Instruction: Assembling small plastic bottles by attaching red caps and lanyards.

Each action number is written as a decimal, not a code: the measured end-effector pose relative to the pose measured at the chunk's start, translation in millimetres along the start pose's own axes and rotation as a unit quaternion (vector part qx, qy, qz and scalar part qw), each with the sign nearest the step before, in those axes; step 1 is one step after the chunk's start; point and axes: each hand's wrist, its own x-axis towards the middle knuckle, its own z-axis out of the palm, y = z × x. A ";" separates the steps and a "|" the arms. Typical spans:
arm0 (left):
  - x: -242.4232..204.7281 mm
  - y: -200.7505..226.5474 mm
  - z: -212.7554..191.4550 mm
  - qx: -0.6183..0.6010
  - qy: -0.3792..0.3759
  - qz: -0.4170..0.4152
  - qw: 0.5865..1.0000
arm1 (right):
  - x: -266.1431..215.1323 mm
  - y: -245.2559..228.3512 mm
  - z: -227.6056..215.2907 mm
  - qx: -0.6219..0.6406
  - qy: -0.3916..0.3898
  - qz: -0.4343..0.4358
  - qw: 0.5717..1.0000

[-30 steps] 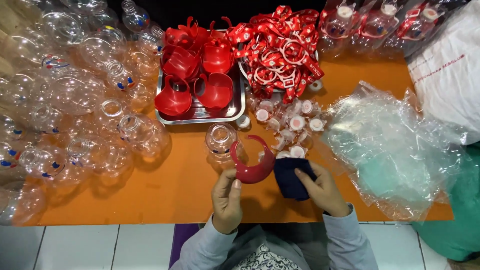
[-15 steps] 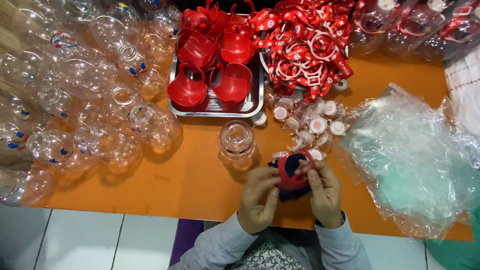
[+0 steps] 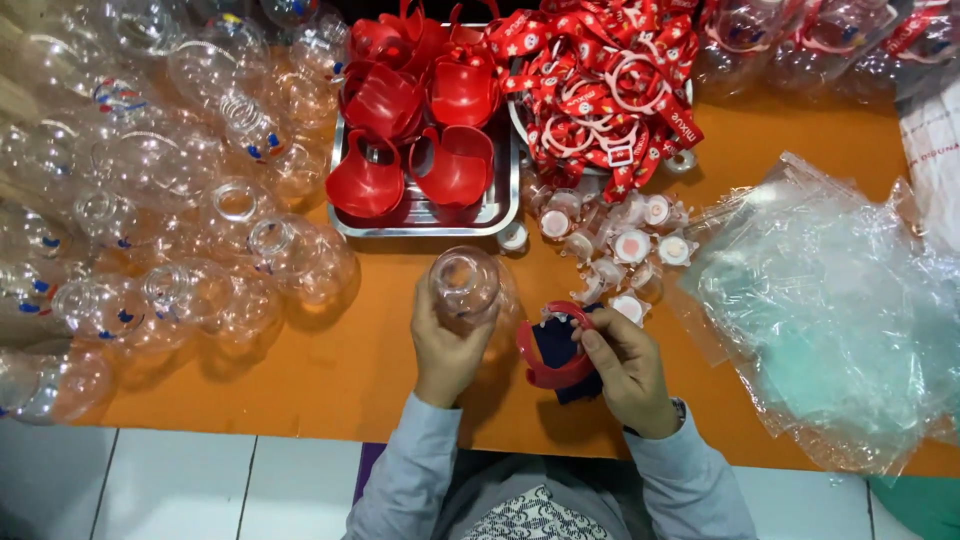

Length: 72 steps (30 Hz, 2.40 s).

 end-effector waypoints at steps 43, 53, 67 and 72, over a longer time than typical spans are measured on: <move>-7.0 41.8 -4.6 -0.115 -0.231 0.038 0.965 | 36.4 -35.0 33.7 -0.080 -0.038 -0.028 0.996; 40.4 61.5 -23.6 -0.032 -0.243 0.065 0.967 | 71.7 -16.5 31.0 0.037 -0.136 0.087 0.986; 72.5 10.8 -15.0 -0.118 -0.288 0.002 0.950 | 95.2 22.3 39.1 0.050 -0.159 0.051 0.985; 70.5 -13.4 -13.1 -0.145 -0.267 0.005 0.953 | 98.1 22.0 39.2 0.084 -0.161 0.104 0.978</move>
